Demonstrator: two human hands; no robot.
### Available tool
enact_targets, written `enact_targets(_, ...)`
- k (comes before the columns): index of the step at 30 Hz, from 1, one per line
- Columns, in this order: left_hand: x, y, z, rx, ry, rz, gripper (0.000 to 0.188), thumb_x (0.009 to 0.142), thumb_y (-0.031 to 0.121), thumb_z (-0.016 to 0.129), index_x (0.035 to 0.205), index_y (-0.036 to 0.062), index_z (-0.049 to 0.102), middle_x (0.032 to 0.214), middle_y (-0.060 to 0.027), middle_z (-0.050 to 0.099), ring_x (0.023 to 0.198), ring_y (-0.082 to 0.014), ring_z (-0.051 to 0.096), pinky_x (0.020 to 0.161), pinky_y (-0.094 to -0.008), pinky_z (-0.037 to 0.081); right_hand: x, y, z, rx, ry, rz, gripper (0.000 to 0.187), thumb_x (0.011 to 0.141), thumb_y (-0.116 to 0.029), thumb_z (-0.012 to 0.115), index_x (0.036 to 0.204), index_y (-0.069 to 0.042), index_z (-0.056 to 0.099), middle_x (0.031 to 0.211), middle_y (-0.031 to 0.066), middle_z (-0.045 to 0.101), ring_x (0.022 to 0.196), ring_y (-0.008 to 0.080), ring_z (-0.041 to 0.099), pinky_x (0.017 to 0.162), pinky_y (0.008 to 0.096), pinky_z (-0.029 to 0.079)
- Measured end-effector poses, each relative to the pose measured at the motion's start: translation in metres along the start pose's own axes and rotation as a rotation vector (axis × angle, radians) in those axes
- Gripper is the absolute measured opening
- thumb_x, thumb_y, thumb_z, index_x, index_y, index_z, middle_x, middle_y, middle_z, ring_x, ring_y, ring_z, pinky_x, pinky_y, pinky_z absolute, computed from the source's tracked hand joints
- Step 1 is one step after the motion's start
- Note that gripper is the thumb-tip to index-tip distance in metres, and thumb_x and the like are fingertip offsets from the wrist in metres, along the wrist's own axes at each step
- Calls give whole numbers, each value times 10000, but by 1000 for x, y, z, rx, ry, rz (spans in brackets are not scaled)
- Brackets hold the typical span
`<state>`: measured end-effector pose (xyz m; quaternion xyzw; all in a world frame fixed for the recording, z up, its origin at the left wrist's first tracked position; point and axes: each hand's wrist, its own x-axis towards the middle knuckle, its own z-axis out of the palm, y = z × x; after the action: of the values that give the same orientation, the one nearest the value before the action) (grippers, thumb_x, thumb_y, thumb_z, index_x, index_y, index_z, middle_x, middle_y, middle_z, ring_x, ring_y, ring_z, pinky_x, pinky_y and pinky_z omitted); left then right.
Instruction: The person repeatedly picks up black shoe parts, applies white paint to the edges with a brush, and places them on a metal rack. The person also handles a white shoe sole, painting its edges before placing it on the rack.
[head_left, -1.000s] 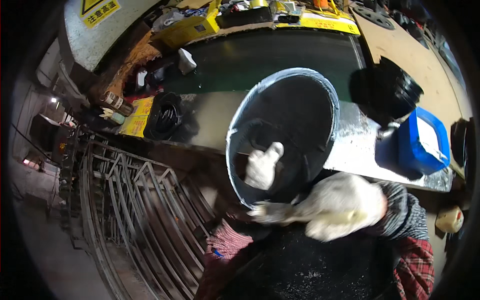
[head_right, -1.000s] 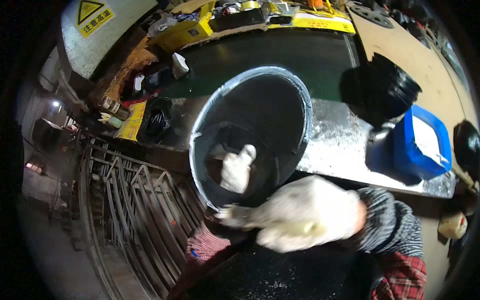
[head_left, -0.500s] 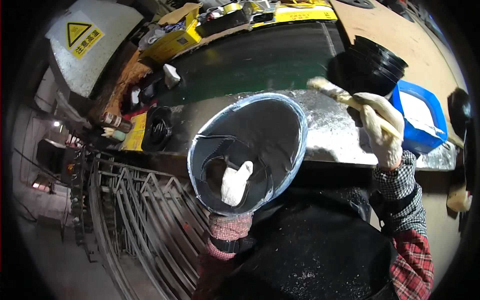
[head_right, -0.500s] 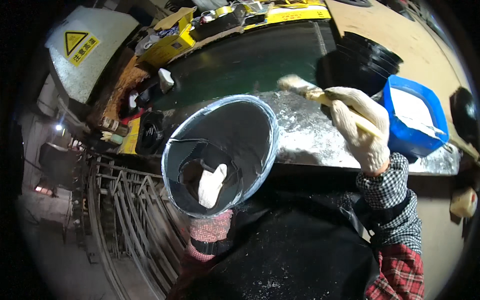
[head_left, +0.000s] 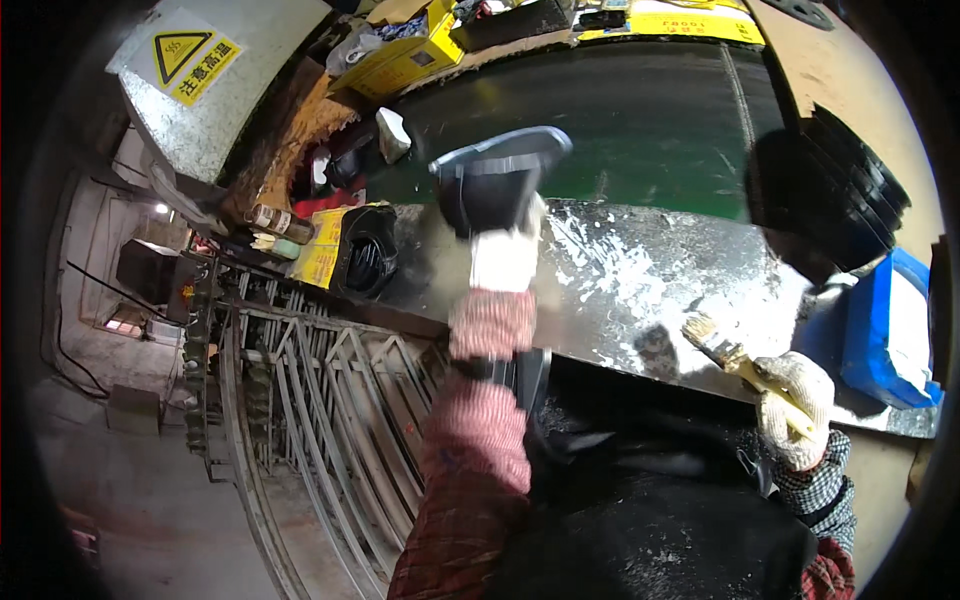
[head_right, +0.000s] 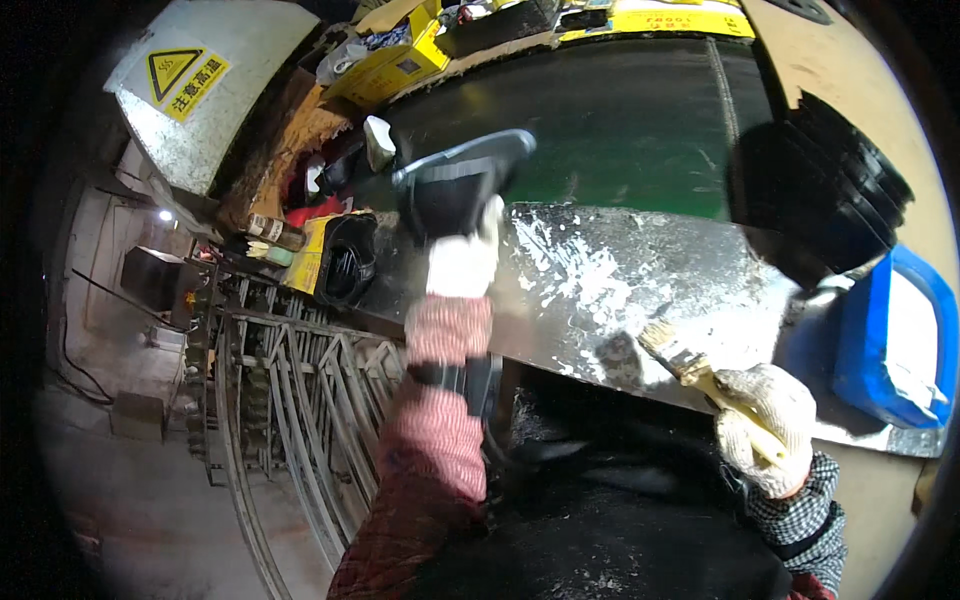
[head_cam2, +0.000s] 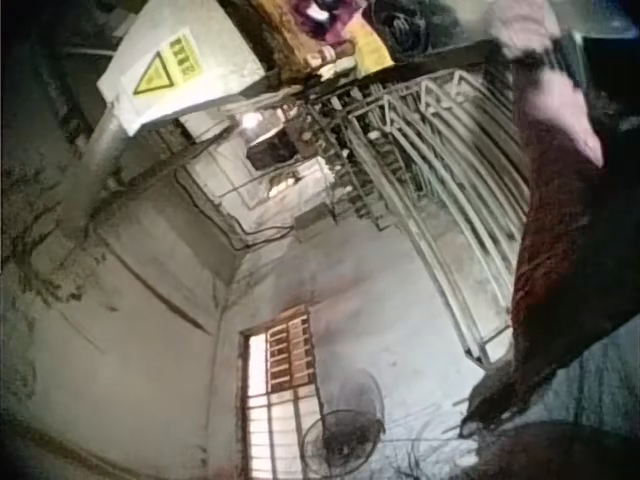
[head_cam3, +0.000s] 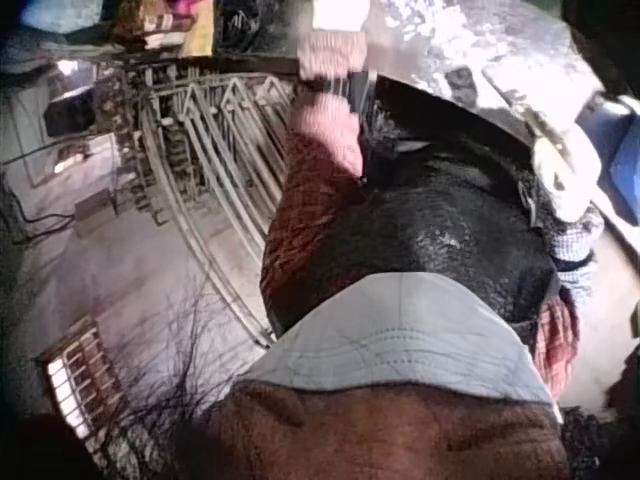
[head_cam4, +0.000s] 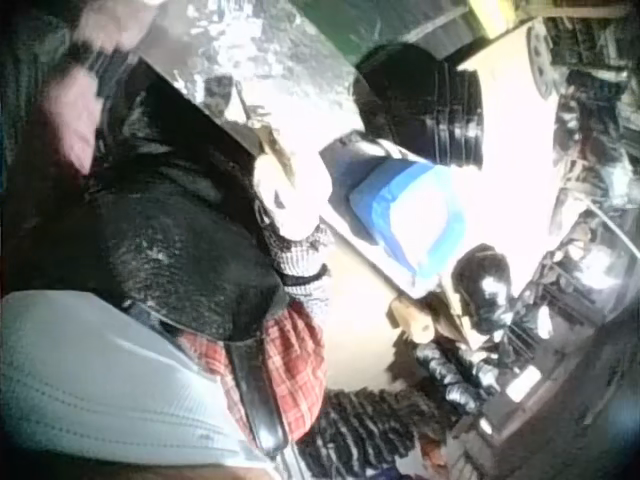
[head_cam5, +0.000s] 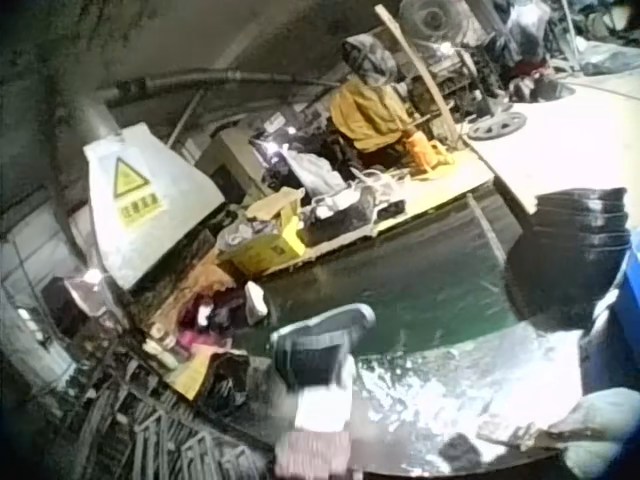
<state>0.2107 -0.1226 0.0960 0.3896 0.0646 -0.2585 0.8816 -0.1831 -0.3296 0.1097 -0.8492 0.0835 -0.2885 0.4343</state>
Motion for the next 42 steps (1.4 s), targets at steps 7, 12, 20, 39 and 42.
enact_targets(7, -61, 51, -24, 205, -329, -61, 396, 1045, 361, 501, 1225, 27, 612, 1009, -133, 717, 804, -181, 708, 682, -303, 595, 11, -19, 16, 70, -9, 81, 277, 823, -136, 648, 1018, 61, 641, 902, 207, 669, 827, 324, 669, 761, 377, 530)
enact_targets(12, -204, 32, -203, 147, 56, -396, 352, 1035, 325, 530, 1184, 15, 605, 955, -150, 707, 713, -198, 701, 565, -324, 580, 22, -51, 52, 141, -116, 39, 330, 942, -141, 628, 1203, 55, 582, 1091, 203, 642, 947, 301, 653, 827, 381, 540)
enact_targets(20, -422, -87, -546, 1485, 450, -386, 520, 891, 441, 694, 1220, 47, 607, 1139, -184, 681, 1031, -352, 669, 842, -432, 545, 78, -196, 173, -2, -482, -285, 533, 1023, -424, 522, 1393, -51, 429, 1371, 296, 522, 1279, 404, 540, 1075, 533, 438)
enact_targets(39, -553, -58, -468, 1453, 1477, -411, 435, 942, 320, 619, 1255, 21, 582, 1120, -212, 647, 1056, -400, 614, 919, -467, 499, 105, -165, 182, -758, -604, -349, 429, 900, -54, 726, 1226, -5, 452, 1197, 196, 552, 984, 290, 656, 842, 347, 600)
enact_targets(42, -596, -106, -456, 878, 1577, -682, 449, 935, 343, 622, 1251, 26, 584, 1128, -204, 646, 1057, -390, 615, 918, -472, 503, 113, -162, 190, -873, -526, -495, 436, 891, -118, 756, 1216, 1, 490, 1139, 180, 571, 965, 289, 647, 816, 350, 593)
